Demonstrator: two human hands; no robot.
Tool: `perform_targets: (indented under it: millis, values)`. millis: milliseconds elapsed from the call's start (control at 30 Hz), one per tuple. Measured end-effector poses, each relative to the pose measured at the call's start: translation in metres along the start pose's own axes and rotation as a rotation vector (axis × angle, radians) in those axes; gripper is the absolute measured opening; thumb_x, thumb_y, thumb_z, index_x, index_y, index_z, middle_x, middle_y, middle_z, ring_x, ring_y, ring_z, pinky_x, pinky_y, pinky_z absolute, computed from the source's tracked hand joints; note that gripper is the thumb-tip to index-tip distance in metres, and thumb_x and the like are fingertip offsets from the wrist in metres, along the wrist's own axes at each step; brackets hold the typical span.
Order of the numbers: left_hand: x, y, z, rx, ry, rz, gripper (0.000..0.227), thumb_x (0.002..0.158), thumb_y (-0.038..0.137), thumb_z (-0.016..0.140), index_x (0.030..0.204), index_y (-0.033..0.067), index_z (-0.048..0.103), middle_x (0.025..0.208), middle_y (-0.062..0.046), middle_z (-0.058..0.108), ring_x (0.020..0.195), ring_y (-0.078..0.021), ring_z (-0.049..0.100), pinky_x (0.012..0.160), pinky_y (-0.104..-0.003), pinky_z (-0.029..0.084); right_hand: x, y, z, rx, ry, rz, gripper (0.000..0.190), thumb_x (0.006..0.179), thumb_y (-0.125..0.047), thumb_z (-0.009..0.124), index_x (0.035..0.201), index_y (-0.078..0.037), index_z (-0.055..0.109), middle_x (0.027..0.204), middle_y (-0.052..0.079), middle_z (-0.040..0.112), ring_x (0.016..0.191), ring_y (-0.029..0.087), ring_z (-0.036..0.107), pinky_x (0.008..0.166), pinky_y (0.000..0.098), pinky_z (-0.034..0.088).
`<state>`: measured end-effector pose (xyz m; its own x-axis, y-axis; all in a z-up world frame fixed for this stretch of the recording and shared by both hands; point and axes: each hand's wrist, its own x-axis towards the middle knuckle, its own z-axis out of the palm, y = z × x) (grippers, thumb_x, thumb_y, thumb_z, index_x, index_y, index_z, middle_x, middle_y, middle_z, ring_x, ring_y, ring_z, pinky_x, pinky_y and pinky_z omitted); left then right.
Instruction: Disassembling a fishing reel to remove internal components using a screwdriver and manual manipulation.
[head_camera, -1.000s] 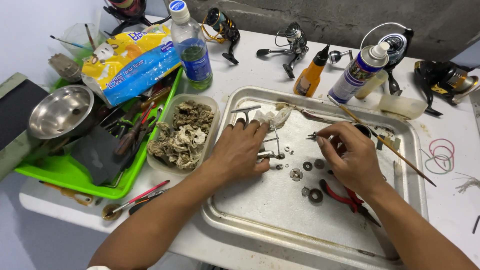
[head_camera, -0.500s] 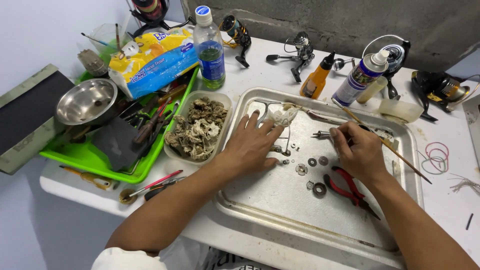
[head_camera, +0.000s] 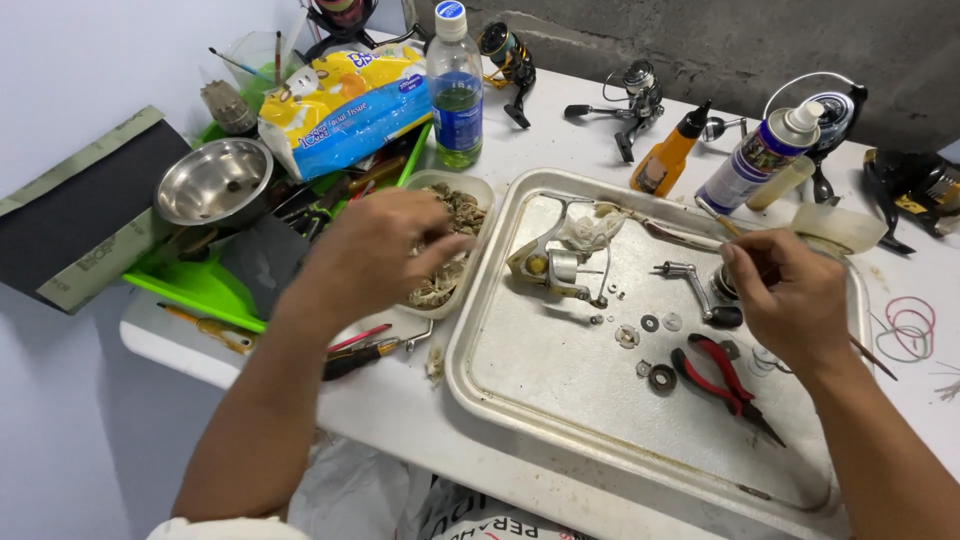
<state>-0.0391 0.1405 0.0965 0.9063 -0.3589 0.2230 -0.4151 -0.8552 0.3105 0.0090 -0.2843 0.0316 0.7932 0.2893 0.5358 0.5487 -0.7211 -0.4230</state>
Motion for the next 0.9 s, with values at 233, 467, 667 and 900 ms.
perform_targets:
  millis: [233, 467, 667, 900]
  values:
    - [-0.111, -0.037, -0.046, 0.236, -0.117, -0.648, 0.023, 0.095, 0.041, 0.067, 0.100, 0.0195, 0.071, 0.090, -0.004, 0.079, 0.079, -0.0251, 0.074, 0.071, -0.043, 0.055, -0.007, -0.006, -0.016, -0.043, -0.067, 0.014, 0.017, 0.102, -0.005, 0.074, 0.116, 0.004, 0.072, 0.095, 0.016, 0.074, 0.075, 0.022, 0.069, 0.066, 0.0307, 0.059]
    - [-0.176, -0.056, -0.011, 0.376, -0.282, -1.107, 0.037, 0.093, 0.057, 0.059, 0.121, 0.0349, 0.067, 0.095, 0.008, 0.079, 0.102, -0.0245, 0.073, 0.077, -0.044, 0.056, -0.009, -0.010, -0.011, -0.036, -0.112, -0.009, 0.017, 0.098, -0.004, 0.074, 0.113, 0.005, 0.074, 0.096, 0.016, 0.076, 0.075, 0.022, 0.071, 0.068, 0.0300, 0.060]
    - [-0.189, -0.064, 0.006, 0.319, -0.174, -1.109, 0.045, 0.092, 0.054, 0.060, 0.133, 0.0349, 0.063, 0.099, 0.004, 0.076, 0.103, -0.0269, 0.071, 0.079, -0.048, 0.056, -0.012, -0.004, -0.006, -0.063, -0.141, -0.034, 0.021, 0.098, -0.012, 0.072, 0.115, 0.001, 0.072, 0.096, 0.014, 0.077, 0.078, 0.024, 0.073, 0.067, 0.0326, 0.061]
    - [-0.197, -0.079, 0.029, 0.280, 0.011, -1.087, 0.043, 0.086, 0.047, 0.064, 0.121, 0.0217, 0.066, 0.103, -0.005, 0.070, 0.100, -0.0306, 0.068, 0.079, -0.049, 0.052, -0.016, -0.005, -0.004, -0.051, -0.154, -0.020, 0.020, 0.096, -0.006, 0.074, 0.115, 0.000, 0.072, 0.088, 0.012, 0.075, 0.068, 0.020, 0.069, 0.063, 0.0313, 0.059]
